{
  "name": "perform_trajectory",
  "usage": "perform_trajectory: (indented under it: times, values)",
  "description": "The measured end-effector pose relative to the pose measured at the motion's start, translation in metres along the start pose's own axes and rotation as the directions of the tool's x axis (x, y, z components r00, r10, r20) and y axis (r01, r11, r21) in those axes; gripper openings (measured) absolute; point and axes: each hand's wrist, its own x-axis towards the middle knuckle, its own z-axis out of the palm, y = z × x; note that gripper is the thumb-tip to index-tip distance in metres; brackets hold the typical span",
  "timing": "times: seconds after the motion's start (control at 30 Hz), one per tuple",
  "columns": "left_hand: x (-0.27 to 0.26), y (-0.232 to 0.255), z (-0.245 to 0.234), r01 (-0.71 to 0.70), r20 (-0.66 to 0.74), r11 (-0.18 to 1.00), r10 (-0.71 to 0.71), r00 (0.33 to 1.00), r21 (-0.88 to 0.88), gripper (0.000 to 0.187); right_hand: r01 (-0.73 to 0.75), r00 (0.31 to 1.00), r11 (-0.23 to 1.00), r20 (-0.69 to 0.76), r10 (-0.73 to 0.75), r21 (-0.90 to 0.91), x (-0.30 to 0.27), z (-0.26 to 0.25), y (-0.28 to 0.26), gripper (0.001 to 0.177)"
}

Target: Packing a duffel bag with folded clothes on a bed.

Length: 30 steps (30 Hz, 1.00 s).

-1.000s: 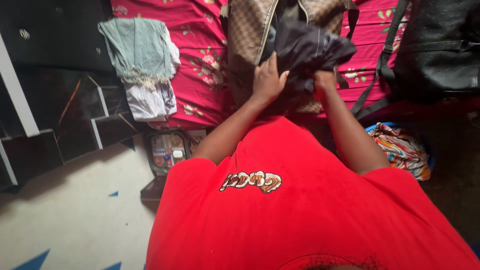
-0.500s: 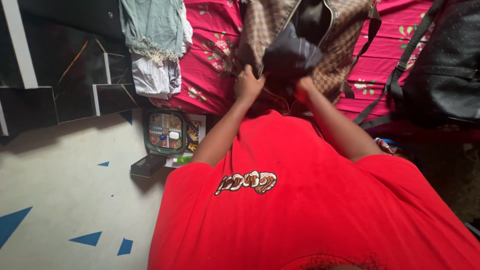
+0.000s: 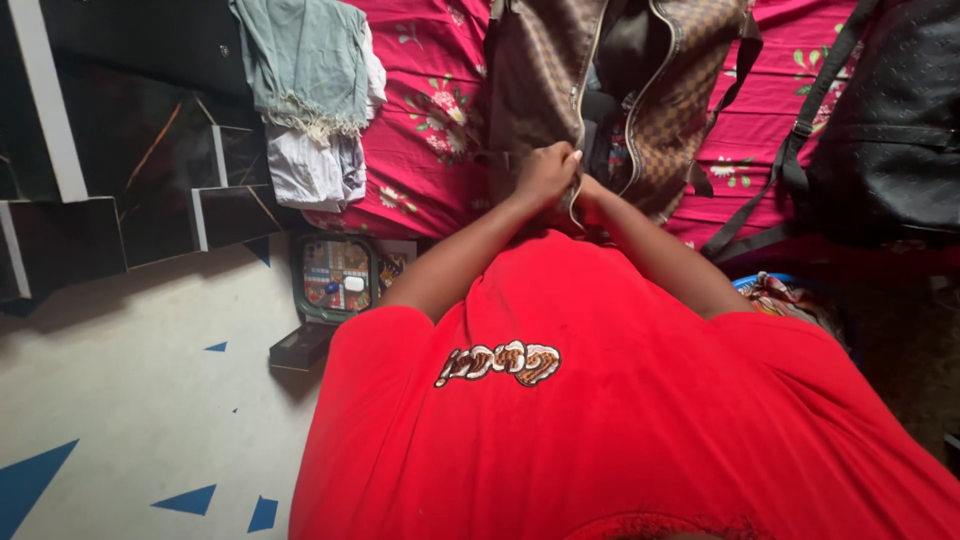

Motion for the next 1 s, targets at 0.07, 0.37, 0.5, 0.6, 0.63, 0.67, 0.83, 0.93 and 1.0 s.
perform_trajectory:
  times: [0.07, 0.37, 0.5, 0.6, 0.63, 0.67, 0.83, 0.93, 1.0]
  values:
    - [0.006, -0.010, 0.022, -0.133, 0.095, 0.973, 0.153, 0.984, -0.189, 0.021, 0.009, 1.000, 1.000, 0.001, -0.009, -0.011, -0.021, -0.008, 0.010, 0.040]
    - [-0.002, -0.039, 0.003, -0.010, 0.083, 0.650, 0.112, 0.990, -0.760, 0.011, 0.377, 0.485, 0.198, 0.011, -0.875, -0.905, -0.109, 0.038, 0.013, 0.039]
    - [-0.012, -0.087, -0.011, 0.122, 0.025, 0.722, -0.143, 0.989, -0.681, 0.017, 0.270, 0.509, -0.051, 0.187, -0.840, -0.962, -0.144, 0.063, -0.013, 0.029]
    - [-0.028, -0.060, -0.032, 0.222, 0.178, 0.787, -0.144, 0.973, -0.576, 0.019, 0.476, 0.672, 0.209, 0.200, -0.713, -0.854, -0.127, 0.047, -0.013, 0.022]
    - [-0.031, -0.048, -0.027, 0.224, 0.173, 0.786, -0.151, 0.973, -0.576, 0.019, 0.479, 0.675, 0.208, 0.206, -0.709, -0.853, -0.120, 0.043, -0.010, 0.022]
    - [-0.033, -0.037, -0.023, 0.078, 0.106, 0.923, -0.041, 0.994, -0.376, 0.026, 0.500, 0.780, 0.478, 0.136, -0.611, -0.722, -0.112, 0.039, -0.007, 0.019]
    - [-0.015, -0.083, 0.065, -0.194, 0.046, 0.956, 0.188, 0.981, 0.220, 0.047, 0.388, 0.901, 0.800, 0.007, -0.433, -0.458, -0.041, -0.022, 0.012, 0.016]
    - [0.001, -0.098, 0.086, -0.196, 0.044, 0.891, 0.196, 0.980, 0.410, 0.062, 0.383, 0.903, 0.805, 0.000, -0.429, -0.452, -0.034, -0.024, 0.009, 0.018]
    - [0.011, -0.100, 0.088, -0.090, 0.150, 0.889, 0.024, 0.988, 0.448, 0.068, 0.374, 0.885, 0.816, -0.094, -0.457, -0.441, -0.040, -0.012, 0.007, 0.019]
